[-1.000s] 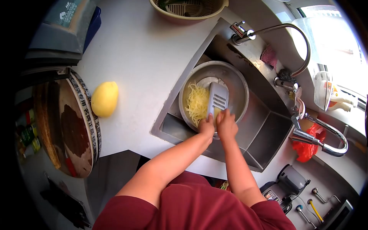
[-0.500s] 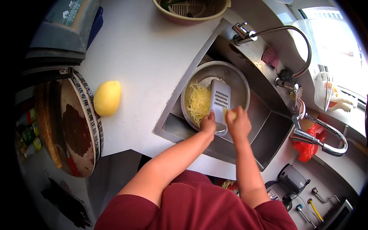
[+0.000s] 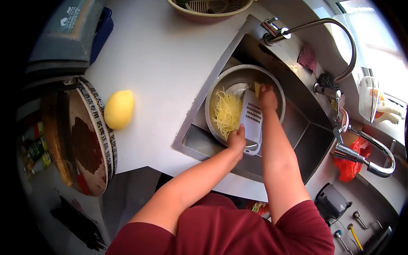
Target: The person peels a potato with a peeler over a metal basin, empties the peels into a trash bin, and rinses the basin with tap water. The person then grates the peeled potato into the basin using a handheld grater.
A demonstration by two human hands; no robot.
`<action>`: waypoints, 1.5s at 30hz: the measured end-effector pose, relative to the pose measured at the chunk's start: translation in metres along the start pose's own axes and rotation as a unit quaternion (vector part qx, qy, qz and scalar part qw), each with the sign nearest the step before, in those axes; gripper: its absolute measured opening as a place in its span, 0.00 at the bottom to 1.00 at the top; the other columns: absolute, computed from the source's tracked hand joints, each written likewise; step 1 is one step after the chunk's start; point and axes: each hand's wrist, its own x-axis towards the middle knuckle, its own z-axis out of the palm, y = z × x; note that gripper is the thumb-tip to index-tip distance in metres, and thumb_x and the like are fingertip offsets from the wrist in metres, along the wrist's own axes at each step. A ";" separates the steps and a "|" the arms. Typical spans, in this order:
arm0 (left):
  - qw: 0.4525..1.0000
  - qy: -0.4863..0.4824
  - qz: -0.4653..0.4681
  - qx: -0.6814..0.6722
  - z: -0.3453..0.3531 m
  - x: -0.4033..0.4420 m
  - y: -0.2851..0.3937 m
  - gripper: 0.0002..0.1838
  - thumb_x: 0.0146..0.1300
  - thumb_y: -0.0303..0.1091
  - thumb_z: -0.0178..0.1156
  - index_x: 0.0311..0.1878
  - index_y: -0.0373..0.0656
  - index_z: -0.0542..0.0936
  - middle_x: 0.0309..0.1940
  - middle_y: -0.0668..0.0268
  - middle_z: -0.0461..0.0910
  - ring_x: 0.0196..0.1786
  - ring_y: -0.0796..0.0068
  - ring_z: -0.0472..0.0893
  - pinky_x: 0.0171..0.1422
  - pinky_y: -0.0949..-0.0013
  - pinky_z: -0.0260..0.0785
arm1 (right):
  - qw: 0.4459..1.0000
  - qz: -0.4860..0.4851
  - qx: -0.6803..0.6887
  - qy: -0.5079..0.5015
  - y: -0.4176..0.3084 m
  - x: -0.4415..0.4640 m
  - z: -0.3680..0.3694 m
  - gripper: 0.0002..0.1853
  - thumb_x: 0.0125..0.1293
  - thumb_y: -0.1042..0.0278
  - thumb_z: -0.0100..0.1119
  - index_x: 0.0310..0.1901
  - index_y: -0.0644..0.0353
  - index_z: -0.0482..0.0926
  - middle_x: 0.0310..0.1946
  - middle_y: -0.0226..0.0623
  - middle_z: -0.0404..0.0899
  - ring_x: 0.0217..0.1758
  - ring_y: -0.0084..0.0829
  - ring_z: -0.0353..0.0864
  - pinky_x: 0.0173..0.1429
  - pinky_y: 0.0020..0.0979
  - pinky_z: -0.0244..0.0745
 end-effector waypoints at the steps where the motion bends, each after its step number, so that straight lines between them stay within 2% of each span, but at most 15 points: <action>1: 1.000 0.007 -0.001 -0.006 -0.002 0.003 -0.001 0.26 0.71 0.49 0.48 0.35 0.31 0.76 0.26 0.60 0.76 0.31 0.71 0.70 0.41 0.65 0.65 | 0.984 0.020 0.174 -0.026 0.003 0.000 -0.009 0.18 0.70 0.46 0.43 0.49 0.49 0.74 0.40 0.42 0.78 0.28 0.38 0.80 0.27 0.36 0.74; 3: 1.000 0.007 -0.002 -0.016 -0.001 0.005 0.006 0.26 0.71 0.50 0.48 0.35 0.30 0.76 0.28 0.60 0.77 0.32 0.70 0.70 0.42 0.65 0.65 | 0.870 0.146 0.456 -0.120 -0.014 -0.019 -0.053 0.23 0.73 0.44 0.35 0.48 0.53 0.73 0.37 0.34 0.78 0.25 0.26 0.73 0.24 0.24 0.67; 5: 0.999 -0.005 -0.004 -0.044 0.000 0.009 0.000 0.26 0.71 0.50 0.49 0.36 0.30 0.77 0.30 0.59 0.77 0.34 0.70 0.72 0.43 0.65 0.66 | 0.700 0.187 0.653 -0.219 -0.011 -0.044 -0.078 0.27 0.71 0.40 0.38 0.52 0.56 0.72 0.37 0.36 0.77 0.26 0.25 0.70 0.27 0.23 0.66; 9: 0.999 -0.010 -0.018 -0.047 0.000 0.008 0.003 0.26 0.71 0.51 0.48 0.38 0.31 0.77 0.33 0.58 0.79 0.36 0.70 0.75 0.44 0.66 0.67 | 0.579 0.160 0.741 -0.300 -0.002 -0.084 -0.108 0.25 0.69 0.40 0.44 0.47 0.56 0.73 0.33 0.33 0.77 0.26 0.24 0.71 0.26 0.22 0.66; 14: 0.999 -0.008 -0.017 -0.034 0.002 0.005 0.007 0.26 0.71 0.50 0.48 0.39 0.31 0.77 0.35 0.58 0.79 0.37 0.70 0.75 0.45 0.66 0.67 | 0.690 0.202 0.663 -0.208 -0.006 -0.116 -0.119 0.20 0.69 0.49 0.45 0.46 0.59 0.71 0.31 0.35 0.75 0.27 0.26 0.72 0.28 0.25 0.68; 18: 0.999 -0.010 -0.018 -0.046 0.003 0.000 0.011 0.25 0.71 0.50 0.48 0.39 0.32 0.77 0.35 0.58 0.79 0.37 0.70 0.75 0.45 0.66 0.67 | 0.704 0.220 0.646 -0.194 0.006 -0.129 -0.114 0.19 0.70 0.52 0.42 0.50 0.59 0.71 0.31 0.38 0.75 0.28 0.28 0.73 0.29 0.25 0.67; 21: 0.999 -0.012 0.015 -0.043 0.003 0.007 0.004 0.24 0.71 0.53 0.47 0.38 0.39 0.77 0.26 0.66 0.75 0.25 0.76 0.69 0.29 0.70 0.63 | 0.831 0.179 0.505 -0.147 0.002 -0.138 -0.114 0.23 0.71 0.54 0.41 0.58 0.62 0.69 0.33 0.37 0.75 0.30 0.30 0.75 0.30 0.29 0.70; 22: 0.999 -0.012 0.016 -0.046 0.003 0.009 0.002 0.23 0.71 0.53 0.47 0.38 0.39 0.77 0.26 0.66 0.75 0.25 0.76 0.69 0.29 0.70 0.63 | 0.907 0.060 0.410 -0.070 0.012 -0.136 -0.101 0.22 0.71 0.55 0.42 0.59 0.60 0.69 0.33 0.37 0.75 0.31 0.31 0.76 0.32 0.31 0.72; 24: 0.998 -0.011 0.019 -0.051 0.004 0.009 0.002 0.23 0.71 0.53 0.47 0.38 0.39 0.78 0.26 0.67 0.75 0.26 0.75 0.69 0.30 0.70 0.63 | 0.971 -0.117 0.203 0.036 0.032 -0.135 -0.078 0.21 0.70 0.56 0.42 0.61 0.54 0.71 0.32 0.36 0.76 0.32 0.34 0.78 0.35 0.35 0.74; 27: 0.998 -0.017 -0.014 -0.052 0.002 0.004 0.008 0.24 0.70 0.50 0.50 0.39 0.33 0.77 0.36 0.59 0.78 0.38 0.71 0.73 0.46 0.67 0.66 | 0.988 -0.136 -0.061 0.041 -0.001 -0.163 -0.098 0.19 0.68 0.57 0.45 0.59 0.45 0.74 0.35 0.35 0.78 0.29 0.38 0.80 0.36 0.40 0.76; 31: 0.996 -0.029 -0.020 -0.083 0.002 0.006 0.004 0.24 0.70 0.50 0.50 0.39 0.33 0.77 0.36 0.60 0.78 0.38 0.72 0.73 0.46 0.67 0.66 | 0.978 -0.148 -0.144 0.017 -0.017 -0.178 -0.097 0.19 0.62 0.55 0.52 0.55 0.40 0.78 0.34 0.39 0.73 0.26 0.40 0.79 0.28 0.41 0.75; 34: 0.992 -0.033 -0.013 -0.119 0.005 0.007 0.000 0.23 0.70 0.48 0.50 0.38 0.32 0.77 0.34 0.59 0.78 0.37 0.71 0.74 0.45 0.66 0.66 | 0.971 -0.146 -0.185 0.022 -0.019 -0.171 -0.084 0.20 0.60 0.55 0.53 0.55 0.41 0.79 0.33 0.40 0.72 0.24 0.41 0.79 0.25 0.41 0.74; 39: 0.998 0.012 0.046 0.031 0.003 -0.007 0.014 0.22 0.71 0.47 0.50 0.36 0.33 0.75 0.28 0.59 0.75 0.32 0.70 0.71 0.40 0.64 0.65 | 0.977 -0.086 -0.183 0.064 0.001 -0.101 -0.029 0.18 0.64 0.53 0.49 0.55 0.37 0.78 0.36 0.45 0.74 0.27 0.47 0.81 0.27 0.45 0.76; 42: 0.998 0.019 0.052 0.021 0.005 -0.006 0.011 0.23 0.71 0.49 0.48 0.37 0.34 0.75 0.27 0.65 0.72 0.32 0.74 0.67 0.40 0.67 0.63 | 0.973 -0.065 -0.218 0.044 -0.009 -0.033 -0.010 0.18 0.67 0.50 0.44 0.55 0.35 0.77 0.40 0.49 0.75 0.31 0.51 0.81 0.34 0.48 0.77; 45: 0.999 0.021 0.029 -0.018 0.004 -0.001 0.006 0.23 0.71 0.47 0.49 0.33 0.32 0.75 0.25 0.60 0.73 0.30 0.70 0.69 0.39 0.64 0.64 | 0.970 -0.077 -0.223 0.054 -0.013 -0.002 -0.033 0.18 0.68 0.49 0.42 0.56 0.36 0.76 0.41 0.49 0.75 0.35 0.53 0.81 0.38 0.49 0.77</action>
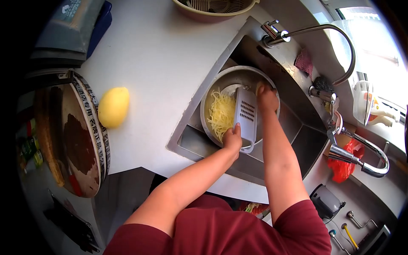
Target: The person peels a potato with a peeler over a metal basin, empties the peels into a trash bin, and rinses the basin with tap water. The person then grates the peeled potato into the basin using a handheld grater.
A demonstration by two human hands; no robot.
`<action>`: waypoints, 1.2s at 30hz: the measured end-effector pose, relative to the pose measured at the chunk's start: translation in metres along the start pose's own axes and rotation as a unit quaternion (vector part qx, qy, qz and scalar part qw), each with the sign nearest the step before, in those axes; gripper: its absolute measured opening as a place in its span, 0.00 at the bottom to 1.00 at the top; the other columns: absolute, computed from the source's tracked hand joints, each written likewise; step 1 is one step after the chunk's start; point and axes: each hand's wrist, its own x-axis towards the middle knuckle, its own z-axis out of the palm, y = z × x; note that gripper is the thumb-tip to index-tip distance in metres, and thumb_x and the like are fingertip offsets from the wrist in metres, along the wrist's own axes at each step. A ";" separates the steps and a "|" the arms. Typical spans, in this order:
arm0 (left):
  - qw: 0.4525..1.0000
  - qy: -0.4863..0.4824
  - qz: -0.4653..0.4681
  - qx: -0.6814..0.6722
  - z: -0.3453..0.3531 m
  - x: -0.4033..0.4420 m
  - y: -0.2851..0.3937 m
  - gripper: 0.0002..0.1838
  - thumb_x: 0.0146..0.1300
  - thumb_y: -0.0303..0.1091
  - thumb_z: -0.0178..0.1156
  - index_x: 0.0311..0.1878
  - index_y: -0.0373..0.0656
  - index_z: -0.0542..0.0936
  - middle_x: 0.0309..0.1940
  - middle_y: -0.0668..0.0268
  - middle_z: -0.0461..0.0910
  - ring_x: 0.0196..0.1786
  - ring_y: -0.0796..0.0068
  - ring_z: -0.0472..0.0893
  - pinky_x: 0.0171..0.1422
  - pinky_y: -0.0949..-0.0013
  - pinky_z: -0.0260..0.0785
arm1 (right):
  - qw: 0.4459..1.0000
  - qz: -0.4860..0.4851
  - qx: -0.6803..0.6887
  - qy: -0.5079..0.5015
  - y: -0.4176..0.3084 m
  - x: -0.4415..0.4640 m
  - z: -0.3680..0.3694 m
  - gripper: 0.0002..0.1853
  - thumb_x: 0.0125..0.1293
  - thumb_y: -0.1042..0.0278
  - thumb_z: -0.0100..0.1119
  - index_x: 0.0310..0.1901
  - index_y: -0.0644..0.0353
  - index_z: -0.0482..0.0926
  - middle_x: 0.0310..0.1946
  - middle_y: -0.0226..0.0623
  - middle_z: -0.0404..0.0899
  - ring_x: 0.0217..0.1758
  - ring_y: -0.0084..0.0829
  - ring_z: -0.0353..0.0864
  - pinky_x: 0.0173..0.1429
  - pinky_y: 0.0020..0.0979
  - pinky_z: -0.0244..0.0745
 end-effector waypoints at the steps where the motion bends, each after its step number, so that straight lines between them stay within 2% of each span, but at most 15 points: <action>1: 1.000 -0.012 -0.017 -0.022 -0.001 0.002 -0.002 0.24 0.71 0.48 0.48 0.32 0.32 0.75 0.25 0.60 0.74 0.30 0.71 0.69 0.39 0.64 0.64 | 1.000 0.003 -0.001 0.009 0.002 -0.002 -0.012 0.18 0.69 0.50 0.41 0.56 0.37 0.76 0.41 0.49 0.76 0.36 0.53 0.81 0.40 0.49 0.77; 3: 0.999 -0.011 -0.024 -0.019 0.000 0.002 -0.003 0.24 0.71 0.48 0.48 0.33 0.32 0.75 0.25 0.60 0.74 0.30 0.71 0.69 0.39 0.64 0.64 | 0.996 -0.050 0.061 0.042 0.002 -0.034 -0.049 0.18 0.69 0.51 0.41 0.56 0.38 0.76 0.41 0.48 0.76 0.37 0.52 0.80 0.40 0.48 0.76; 5: 1.000 -0.011 -0.024 -0.014 0.001 0.001 -0.001 0.24 0.71 0.48 0.48 0.33 0.32 0.75 0.26 0.59 0.75 0.31 0.70 0.70 0.40 0.64 0.64 | 0.995 -0.053 0.087 -0.010 -0.001 -0.085 -0.073 0.18 0.70 0.52 0.41 0.56 0.37 0.77 0.38 0.47 0.75 0.35 0.51 0.80 0.39 0.47 0.76; 8: 0.999 -0.007 -0.028 -0.024 0.000 0.000 0.002 0.25 0.71 0.49 0.48 0.34 0.32 0.76 0.28 0.57 0.76 0.32 0.68 0.71 0.40 0.62 0.65 | 0.993 -0.059 0.024 -0.097 -0.014 -0.147 -0.071 0.19 0.67 0.52 0.45 0.57 0.34 0.76 0.37 0.45 0.74 0.32 0.47 0.81 0.34 0.47 0.76; 10: 0.997 0.007 -0.054 -0.059 0.000 -0.004 -0.003 0.25 0.71 0.49 0.47 0.35 0.31 0.76 0.29 0.55 0.77 0.32 0.66 0.72 0.41 0.61 0.65 | 0.995 -0.025 0.006 -0.093 -0.022 -0.135 -0.049 0.19 0.67 0.51 0.45 0.58 0.34 0.76 0.37 0.46 0.74 0.32 0.49 0.81 0.34 0.48 0.77; 11: 0.999 0.009 -0.034 -0.003 0.000 -0.001 -0.013 0.26 0.71 0.50 0.47 0.35 0.31 0.75 0.29 0.54 0.77 0.32 0.66 0.72 0.40 0.60 0.65 | 0.996 -0.020 0.012 -0.082 -0.020 -0.115 -0.027 0.20 0.67 0.50 0.44 0.58 0.35 0.75 0.39 0.48 0.74 0.32 0.50 0.81 0.34 0.48 0.77; 14: 0.999 -0.010 -0.028 0.016 0.000 -0.006 -0.005 0.25 0.71 0.50 0.48 0.30 0.35 0.74 0.24 0.65 0.71 0.29 0.73 0.66 0.38 0.66 0.62 | 0.997 -0.004 -0.012 -0.073 -0.021 -0.034 0.019 0.21 0.68 0.47 0.40 0.60 0.37 0.72 0.42 0.51 0.74 0.34 0.52 0.81 0.36 0.50 0.77; 16: 0.999 -0.010 -0.031 0.000 0.002 -0.006 -0.006 0.25 0.71 0.50 0.49 0.29 0.35 0.74 0.23 0.65 0.71 0.28 0.73 0.65 0.37 0.65 0.62 | 0.996 -0.014 -0.012 -0.084 -0.008 -0.006 0.028 0.22 0.70 0.47 0.37 0.61 0.38 0.71 0.43 0.51 0.75 0.36 0.54 0.81 0.37 0.50 0.77; 20: 0.999 -0.021 -0.043 0.010 -0.003 -0.008 0.008 0.25 0.71 0.51 0.49 0.28 0.36 0.75 0.23 0.65 0.71 0.28 0.74 0.66 0.35 0.66 0.61 | 0.996 -0.067 0.055 -0.021 -0.015 -0.061 -0.052 0.20 0.70 0.49 0.40 0.59 0.36 0.74 0.40 0.47 0.74 0.36 0.49 0.81 0.37 0.48 0.77; 22: 0.994 -0.042 -0.088 -0.054 -0.003 -0.003 0.006 0.24 0.69 0.49 0.50 0.33 0.32 0.78 0.28 0.60 0.77 0.31 0.69 0.73 0.39 0.63 0.65 | 0.993 -0.086 0.064 -0.044 -0.012 -0.112 -0.075 0.19 0.69 0.49 0.42 0.58 0.35 0.75 0.38 0.46 0.73 0.33 0.46 0.80 0.35 0.47 0.76; 25: 0.983 -0.027 -0.101 -0.149 0.001 0.007 -0.004 0.22 0.68 0.47 0.53 0.38 0.32 0.79 0.33 0.59 0.78 0.36 0.68 0.74 0.43 0.65 0.65 | 0.991 -0.041 0.035 -0.123 -0.019 -0.159 -0.073 0.20 0.68 0.50 0.44 0.59 0.33 0.74 0.38 0.45 0.72 0.33 0.47 0.80 0.35 0.47 0.77; 27: 0.975 -0.011 -0.118 -0.187 0.000 0.009 -0.010 0.22 0.66 0.46 0.54 0.41 0.31 0.79 0.37 0.58 0.79 0.40 0.67 0.75 0.46 0.66 0.66 | 0.992 0.002 0.018 -0.124 -0.024 -0.135 -0.049 0.20 0.68 0.49 0.43 0.60 0.32 0.74 0.40 0.46 0.73 0.35 0.48 0.81 0.37 0.47 0.77; 30: 0.986 -0.002 -0.118 -0.119 -0.001 0.001 -0.006 0.18 0.67 0.49 0.53 0.30 0.44 0.73 0.20 0.71 0.66 0.22 0.77 0.62 0.24 0.70 0.55 | 0.993 0.028 0.049 -0.105 -0.022 -0.079 0.002 0.21 0.69 0.46 0.40 0.61 0.30 0.72 0.43 0.49 0.73 0.39 0.52 0.81 0.42 0.48 0.77; 32: 0.989 -0.001 -0.110 -0.096 0.002 0.002 -0.018 0.18 0.67 0.49 0.53 0.29 0.44 0.73 0.19 0.72 0.63 0.21 0.77 0.62 0.24 0.70 0.54 | 0.990 0.005 -0.004 -0.138 -0.010 -0.026 0.037 0.22 0.69 0.45 0.38 0.62 0.31 0.70 0.46 0.51 0.73 0.42 0.53 0.81 0.44 0.49 0.76; 36: 0.996 -0.013 -0.058 -0.071 0.000 0.011 -0.014 0.19 0.67 0.50 0.53 0.28 0.44 0.73 0.16 0.71 0.64 0.18 0.76 0.62 0.22 0.69 0.53 | 0.997 -0.009 0.032 -0.077 -0.007 -0.020 -0.008 0.21 0.69 0.47 0.41 0.62 0.33 0.70 0.45 0.51 0.72 0.42 0.51 0.80 0.45 0.48 0.76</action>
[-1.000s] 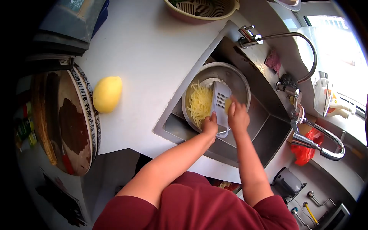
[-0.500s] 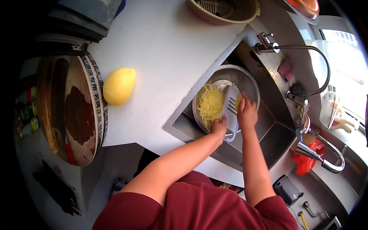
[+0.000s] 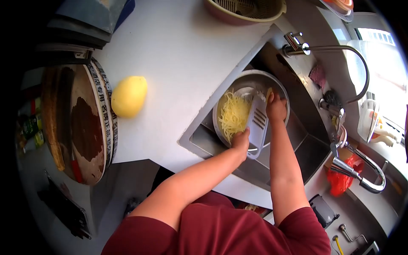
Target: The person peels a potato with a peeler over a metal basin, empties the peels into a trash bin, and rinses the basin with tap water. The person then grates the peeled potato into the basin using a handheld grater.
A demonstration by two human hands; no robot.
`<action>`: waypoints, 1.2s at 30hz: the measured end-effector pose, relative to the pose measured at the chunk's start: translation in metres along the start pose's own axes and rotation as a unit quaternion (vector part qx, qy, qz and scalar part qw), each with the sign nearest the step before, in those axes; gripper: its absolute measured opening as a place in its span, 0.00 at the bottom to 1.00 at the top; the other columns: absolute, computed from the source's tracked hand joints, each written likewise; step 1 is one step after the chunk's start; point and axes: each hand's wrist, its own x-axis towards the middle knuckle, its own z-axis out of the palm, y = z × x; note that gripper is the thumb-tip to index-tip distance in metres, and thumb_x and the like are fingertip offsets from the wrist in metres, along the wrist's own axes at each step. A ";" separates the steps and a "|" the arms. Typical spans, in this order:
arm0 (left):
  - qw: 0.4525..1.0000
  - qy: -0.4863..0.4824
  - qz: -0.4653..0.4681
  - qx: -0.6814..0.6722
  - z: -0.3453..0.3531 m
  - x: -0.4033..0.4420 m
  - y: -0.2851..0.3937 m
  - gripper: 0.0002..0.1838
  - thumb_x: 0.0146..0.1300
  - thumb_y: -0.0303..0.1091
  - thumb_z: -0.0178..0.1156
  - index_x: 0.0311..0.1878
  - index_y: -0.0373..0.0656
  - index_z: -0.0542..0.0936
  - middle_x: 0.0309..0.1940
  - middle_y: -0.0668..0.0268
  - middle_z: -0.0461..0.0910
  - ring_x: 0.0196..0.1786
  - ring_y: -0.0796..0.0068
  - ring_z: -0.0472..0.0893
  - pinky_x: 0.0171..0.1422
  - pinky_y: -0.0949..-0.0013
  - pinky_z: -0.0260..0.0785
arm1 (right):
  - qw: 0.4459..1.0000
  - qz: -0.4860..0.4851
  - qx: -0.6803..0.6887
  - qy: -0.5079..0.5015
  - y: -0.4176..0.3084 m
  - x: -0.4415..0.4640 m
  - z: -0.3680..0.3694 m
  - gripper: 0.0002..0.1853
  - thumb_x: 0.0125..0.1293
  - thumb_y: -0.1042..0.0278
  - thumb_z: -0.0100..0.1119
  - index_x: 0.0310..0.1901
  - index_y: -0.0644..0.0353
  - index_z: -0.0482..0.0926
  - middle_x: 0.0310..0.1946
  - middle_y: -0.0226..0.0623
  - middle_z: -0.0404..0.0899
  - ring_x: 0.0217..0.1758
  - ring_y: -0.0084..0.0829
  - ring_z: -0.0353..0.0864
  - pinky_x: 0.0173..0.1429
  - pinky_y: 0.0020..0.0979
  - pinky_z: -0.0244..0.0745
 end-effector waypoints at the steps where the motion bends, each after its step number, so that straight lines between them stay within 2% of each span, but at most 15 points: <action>1: 1.000 -0.003 -0.013 -0.013 0.000 -0.005 0.001 0.20 0.67 0.50 0.52 0.28 0.44 0.73 0.17 0.70 0.64 0.17 0.76 0.61 0.21 0.69 0.52 | 0.999 -0.024 0.032 0.035 0.003 -0.019 -0.017 0.21 0.69 0.48 0.43 0.62 0.34 0.70 0.45 0.51 0.72 0.42 0.51 0.80 0.45 0.47 0.76; 2: 0.999 -0.007 -0.019 -0.029 0.002 -0.004 0.006 0.20 0.68 0.50 0.52 0.27 0.44 0.73 0.17 0.70 0.65 0.17 0.76 0.61 0.21 0.69 0.52 | 0.993 -0.053 0.065 0.077 0.003 -0.032 -0.032 0.21 0.69 0.50 0.44 0.62 0.35 0.71 0.44 0.51 0.72 0.42 0.50 0.79 0.45 0.47 0.75; 5: 0.995 -0.027 -0.078 -0.057 0.000 -0.012 0.018 0.22 0.70 0.46 0.51 0.39 0.32 0.78 0.34 0.61 0.78 0.37 0.70 0.73 0.44 0.64 0.65 | 0.991 -0.061 0.118 0.018 0.007 -0.093 -0.062 0.21 0.69 0.57 0.46 0.63 0.40 0.70 0.44 0.51 0.72 0.42 0.51 0.78 0.48 0.45 0.74; 9: 0.992 -0.053 -0.069 -0.087 -0.001 -0.013 0.021 0.20 0.70 0.46 0.50 0.39 0.34 0.78 0.35 0.63 0.78 0.36 0.72 0.74 0.42 0.66 0.66 | 0.993 -0.100 0.060 0.016 0.006 -0.150 -0.061 0.23 0.63 0.60 0.51 0.61 0.40 0.73 0.36 0.42 0.74 0.30 0.44 0.80 0.33 0.42 0.76; 12: 0.991 -0.048 -0.070 -0.101 0.001 -0.021 0.029 0.19 0.70 0.46 0.50 0.39 0.36 0.77 0.34 0.64 0.77 0.36 0.72 0.75 0.39 0.66 0.66 | 0.997 -0.074 -0.016 -0.017 -0.011 -0.159 -0.056 0.21 0.62 0.59 0.48 0.58 0.38 0.77 0.32 0.37 0.76 0.29 0.42 0.80 0.33 0.41 0.76; 16: 0.987 -0.054 -0.087 -0.121 0.000 -0.020 0.022 0.18 0.70 0.48 0.50 0.40 0.41 0.75 0.29 0.67 0.72 0.30 0.74 0.70 0.30 0.66 0.63 | 0.990 -0.113 -0.002 0.084 -0.014 -0.128 -0.029 0.19 0.61 0.58 0.48 0.52 0.42 0.82 0.28 0.36 0.77 0.23 0.40 0.79 0.26 0.40 0.74; 19: 0.991 -0.032 -0.105 -0.079 0.001 -0.024 0.019 0.17 0.70 0.50 0.50 0.36 0.44 0.72 0.18 0.70 0.63 0.18 0.76 0.63 0.22 0.69 0.57 | 0.990 -0.100 -0.019 0.098 -0.001 -0.081 0.017 0.19 0.63 0.57 0.46 0.52 0.42 0.82 0.30 0.37 0.79 0.25 0.42 0.81 0.28 0.42 0.76; 23: 0.995 -0.029 -0.091 -0.037 0.001 -0.016 0.009 0.19 0.69 0.52 0.52 0.35 0.43 0.72 0.16 0.70 0.61 0.17 0.77 0.62 0.22 0.70 0.56 | 0.995 -0.043 -0.085 0.014 -0.002 -0.007 0.037 0.20 0.66 0.52 0.42 0.53 0.41 0.80 0.36 0.42 0.81 0.34 0.46 0.83 0.37 0.46 0.78; 26: 0.996 -0.046 -0.076 -0.016 -0.003 -0.015 0.019 0.20 0.68 0.52 0.52 0.34 0.43 0.72 0.15 0.70 0.61 0.17 0.77 0.62 0.22 0.71 0.56 | 0.999 -0.010 -0.047 -0.021 0.005 0.021 0.015 0.21 0.68 0.52 0.40 0.54 0.47 0.78 0.35 0.43 0.80 0.42 0.42 0.83 0.43 0.45 0.77; 27: 0.996 -0.049 -0.066 -0.037 -0.003 -0.013 0.017 0.20 0.68 0.52 0.52 0.31 0.44 0.72 0.15 0.71 0.61 0.17 0.78 0.61 0.22 0.71 0.56 | 0.994 -0.049 0.094 0.006 0.020 0.022 0.018 0.21 0.69 0.52 0.39 0.55 0.49 0.77 0.36 0.42 0.80 0.42 0.39 0.82 0.42 0.43 0.76; 29: 0.995 -0.043 -0.079 -0.033 -0.001 -0.012 0.014 0.20 0.68 0.52 0.52 0.30 0.44 0.72 0.16 0.72 0.60 0.17 0.78 0.61 0.22 0.71 0.56 | 0.920 -0.124 0.365 0.068 0.045 0.023 0.021 0.22 0.71 0.52 0.36 0.55 0.53 0.76 0.36 0.39 0.80 0.42 0.34 0.81 0.40 0.38 0.75; 30: 0.995 -0.041 -0.083 -0.031 0.000 -0.012 0.014 0.20 0.68 0.52 0.52 0.30 0.45 0.72 0.16 0.72 0.60 0.17 0.78 0.60 0.22 0.71 0.56 | 0.866 -0.034 0.498 -0.016 0.040 0.012 0.000 0.23 0.72 0.51 0.35 0.56 0.54 0.75 0.37 0.38 0.79 0.40 0.32 0.80 0.39 0.35 0.74; 32: 0.997 -0.031 -0.069 -0.012 0.001 -0.012 0.013 0.20 0.68 0.52 0.52 0.32 0.43 0.74 0.19 0.71 0.64 0.20 0.77 0.63 0.25 0.70 0.58 | 0.665 0.141 0.711 -0.181 0.030 -0.029 -0.043 0.25 0.73 0.49 0.33 0.58 0.55 0.72 0.38 0.35 0.77 0.36 0.27 0.76 0.35 0.29 0.71; 34: 0.999 -0.024 -0.031 0.033 -0.001 -0.010 0.012 0.21 0.69 0.52 0.52 0.35 0.41 0.75 0.22 0.69 0.70 0.24 0.75 0.68 0.29 0.68 0.63 | 0.509 0.112 0.810 -0.269 0.025 -0.056 -0.067 0.25 0.73 0.49 0.33 0.63 0.51 0.68 0.35 0.32 0.74 0.31 0.22 0.70 0.32 0.23 0.64; 36: 0.986 0.030 0.051 0.154 -0.001 -0.004 0.001 0.24 0.67 0.51 0.54 0.48 0.36 0.74 0.37 0.58 0.77 0.40 0.63 0.75 0.47 0.64 0.67 | 0.453 0.090 0.836 -0.297 0.023 -0.074 -0.076 0.28 0.71 0.43 0.36 0.65 0.50 0.65 0.39 0.32 0.75 0.32 0.22 0.71 0.32 0.22 0.64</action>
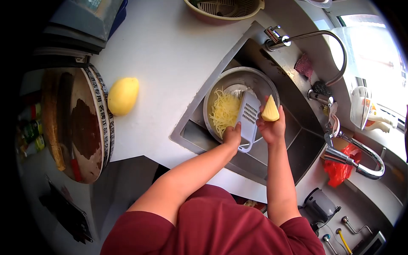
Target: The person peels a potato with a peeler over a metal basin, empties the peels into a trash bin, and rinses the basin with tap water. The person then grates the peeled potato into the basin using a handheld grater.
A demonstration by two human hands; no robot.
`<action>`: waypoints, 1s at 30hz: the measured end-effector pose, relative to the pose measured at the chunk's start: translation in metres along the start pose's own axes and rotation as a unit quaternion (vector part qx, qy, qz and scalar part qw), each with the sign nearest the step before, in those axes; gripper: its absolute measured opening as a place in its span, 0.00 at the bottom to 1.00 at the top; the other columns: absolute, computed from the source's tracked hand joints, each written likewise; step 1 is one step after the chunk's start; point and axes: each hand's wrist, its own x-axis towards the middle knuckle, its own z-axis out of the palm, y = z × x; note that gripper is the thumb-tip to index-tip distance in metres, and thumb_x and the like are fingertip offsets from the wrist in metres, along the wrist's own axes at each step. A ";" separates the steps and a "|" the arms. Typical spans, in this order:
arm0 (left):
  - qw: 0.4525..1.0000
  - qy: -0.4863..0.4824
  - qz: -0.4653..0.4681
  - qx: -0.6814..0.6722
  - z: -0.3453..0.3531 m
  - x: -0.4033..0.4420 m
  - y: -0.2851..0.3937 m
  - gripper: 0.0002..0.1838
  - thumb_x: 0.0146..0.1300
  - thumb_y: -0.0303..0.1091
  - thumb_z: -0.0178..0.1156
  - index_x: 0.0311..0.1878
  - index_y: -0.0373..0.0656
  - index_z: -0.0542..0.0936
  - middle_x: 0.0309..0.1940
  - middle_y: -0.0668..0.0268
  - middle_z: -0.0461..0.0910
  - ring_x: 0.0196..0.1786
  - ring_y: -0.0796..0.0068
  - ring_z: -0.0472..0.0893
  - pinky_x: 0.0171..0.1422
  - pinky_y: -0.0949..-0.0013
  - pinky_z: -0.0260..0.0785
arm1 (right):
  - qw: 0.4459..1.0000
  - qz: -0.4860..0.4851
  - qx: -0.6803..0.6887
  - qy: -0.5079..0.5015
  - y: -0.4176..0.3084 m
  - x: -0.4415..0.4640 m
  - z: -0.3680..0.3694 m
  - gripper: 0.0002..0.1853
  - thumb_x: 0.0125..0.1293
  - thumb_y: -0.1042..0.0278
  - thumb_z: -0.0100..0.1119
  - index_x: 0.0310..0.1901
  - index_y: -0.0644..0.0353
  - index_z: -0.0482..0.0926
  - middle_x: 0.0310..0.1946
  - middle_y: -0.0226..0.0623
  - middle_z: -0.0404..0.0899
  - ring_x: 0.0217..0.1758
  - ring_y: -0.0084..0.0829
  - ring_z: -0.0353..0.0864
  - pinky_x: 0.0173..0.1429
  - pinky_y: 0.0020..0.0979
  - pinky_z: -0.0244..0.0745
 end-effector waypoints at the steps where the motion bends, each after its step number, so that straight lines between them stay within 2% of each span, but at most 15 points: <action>1: 0.996 0.042 0.031 0.073 0.001 -0.004 0.000 0.25 0.67 0.51 0.54 0.51 0.35 0.73 0.42 0.55 0.76 0.45 0.60 0.75 0.52 0.62 0.66 | 1.000 0.002 0.009 0.007 0.002 -0.009 0.013 0.29 0.70 0.42 0.37 0.65 0.50 0.65 0.39 0.32 0.75 0.32 0.22 0.71 0.32 0.22 0.64; 3: 0.963 0.098 0.087 0.237 -0.003 -0.027 0.017 0.30 0.64 0.49 0.56 0.59 0.35 0.66 0.56 0.47 0.68 0.58 0.48 0.68 0.64 0.55 0.59 | 0.999 0.001 0.026 -0.031 0.005 -0.021 0.016 0.31 0.68 0.43 0.45 0.66 0.52 0.63 0.44 0.36 0.76 0.37 0.23 0.74 0.36 0.23 0.69; 7: 0.873 0.057 0.471 0.115 -0.009 -0.039 0.018 0.34 0.67 0.49 0.52 0.68 0.37 0.58 0.56 0.46 0.64 0.62 0.48 0.64 0.66 0.54 0.56 | 0.993 -0.043 -0.113 -0.017 0.002 -0.042 0.028 0.29 0.68 0.61 0.53 0.66 0.63 0.59 0.53 0.43 0.74 0.52 0.35 0.78 0.51 0.33 0.78; 9: 0.928 -0.167 0.324 -0.082 -0.025 -0.078 0.053 0.32 0.69 0.47 0.51 0.68 0.37 0.57 0.56 0.52 0.66 0.56 0.61 0.72 0.57 0.64 0.68 | 0.982 -0.054 -0.176 -0.038 -0.001 -0.055 0.039 0.28 0.68 0.65 0.51 0.67 0.64 0.58 0.53 0.42 0.74 0.53 0.35 0.78 0.52 0.33 0.77; 10: 0.913 -0.271 0.227 -0.204 -0.030 -0.088 0.063 0.31 0.70 0.45 0.52 0.68 0.37 0.57 0.55 0.54 0.67 0.54 0.66 0.74 0.53 0.68 0.72 | 0.975 -0.062 -0.208 -0.049 -0.003 -0.063 0.047 0.28 0.69 0.67 0.50 0.67 0.64 0.57 0.53 0.42 0.74 0.54 0.35 0.78 0.52 0.33 0.77; 13: 0.891 -0.269 0.353 -0.092 -0.038 -0.097 0.072 0.28 0.69 0.39 0.54 0.67 0.38 0.58 0.52 0.58 0.70 0.49 0.74 0.77 0.47 0.72 0.76 | 0.955 -0.119 -0.272 -0.026 0.000 -0.081 0.059 0.25 0.70 0.70 0.48 0.68 0.63 0.60 0.55 0.40 0.73 0.54 0.30 0.77 0.54 0.31 0.75; 15: 0.873 -0.311 0.346 -0.144 -0.039 -0.105 0.072 0.23 0.68 0.33 0.55 0.62 0.38 0.62 0.50 0.60 0.71 0.48 0.76 0.77 0.47 0.73 0.76 | 0.921 -0.147 -0.359 -0.014 0.007 -0.084 0.052 0.23 0.72 0.70 0.46 0.67 0.62 0.64 0.56 0.39 0.72 0.56 0.27 0.74 0.58 0.27 0.70; 18: 0.854 -0.308 0.376 -0.184 -0.057 -0.117 0.067 0.21 0.67 0.27 0.56 0.61 0.39 0.64 0.49 0.64 0.73 0.51 0.75 0.76 0.53 0.71 0.74 | 0.742 -0.342 -0.576 -0.038 0.017 -0.093 0.065 0.22 0.70 0.72 0.45 0.65 0.64 0.66 0.61 0.44 0.66 0.64 0.35 0.65 0.68 0.31 0.58; 20: 0.824 -0.245 0.498 -0.111 -0.088 -0.126 0.065 0.21 0.64 0.24 0.58 0.59 0.40 0.65 0.49 0.64 0.73 0.52 0.75 0.75 0.53 0.70 0.73 | 0.689 -0.403 -0.595 -0.096 0.020 -0.100 0.076 0.22 0.68 0.72 0.47 0.64 0.63 0.67 0.59 0.42 0.66 0.62 0.34 0.66 0.65 0.33 0.62; 21: 0.835 -0.184 0.514 -0.065 -0.111 -0.139 0.069 0.22 0.63 0.24 0.59 0.59 0.40 0.66 0.50 0.64 0.73 0.52 0.76 0.75 0.53 0.70 0.72 | 0.795 -0.316 -0.512 -0.078 0.024 -0.112 0.094 0.22 0.68 0.73 0.48 0.64 0.62 0.68 0.57 0.41 0.68 0.58 0.30 0.69 0.58 0.29 0.68; 22: 0.842 -0.127 0.525 -0.020 -0.137 -0.154 0.071 0.22 0.62 0.23 0.60 0.59 0.39 0.66 0.50 0.64 0.73 0.52 0.76 0.74 0.53 0.71 0.72 | 0.783 -0.328 -0.524 -0.075 0.027 -0.107 0.080 0.21 0.68 0.72 0.51 0.63 0.61 0.70 0.51 0.38 0.74 0.51 0.25 0.74 0.50 0.23 0.72; 23: 0.797 -0.064 0.600 -0.015 -0.163 -0.161 0.073 0.22 0.61 0.25 0.61 0.58 0.38 0.68 0.51 0.62 0.72 0.50 0.76 0.75 0.51 0.72 0.72 | 0.828 -0.276 -0.486 -0.045 0.031 -0.103 0.067 0.19 0.68 0.71 0.54 0.60 0.62 0.72 0.41 0.33 0.78 0.43 0.22 0.77 0.45 0.20 0.71; 25: 0.728 0.143 0.667 0.076 -0.226 -0.188 0.083 0.21 0.58 0.28 0.64 0.54 0.38 0.71 0.47 0.59 0.74 0.46 0.69 0.77 0.45 0.70 0.72 | 0.815 -0.277 -0.508 0.008 0.034 -0.101 0.050 0.05 0.66 0.72 0.58 0.37 0.64 0.81 0.25 0.26 0.77 0.28 0.16 0.73 0.34 0.18 0.68; 28: 0.622 0.422 0.624 0.213 -0.325 -0.203 0.086 0.20 0.52 0.31 0.67 0.48 0.41 0.73 0.39 0.57 0.76 0.39 0.58 0.77 0.40 0.62 0.72 | 0.845 -0.225 -0.485 0.029 0.033 -0.104 0.023 0.07 0.65 0.72 0.60 0.29 0.64 0.78 0.21 0.23 0.74 0.24 0.15 0.69 0.29 0.19 0.64; 30: 0.663 0.512 0.494 0.232 -0.371 -0.204 0.078 0.21 0.51 0.34 0.67 0.48 0.42 0.74 0.39 0.57 0.76 0.43 0.57 0.77 0.44 0.59 0.71 | 0.819 -0.263 -0.507 0.055 0.037 -0.106 0.021 0.08 0.64 0.72 0.60 0.28 0.63 0.76 0.20 0.22 0.71 0.24 0.14 0.66 0.28 0.19 0.61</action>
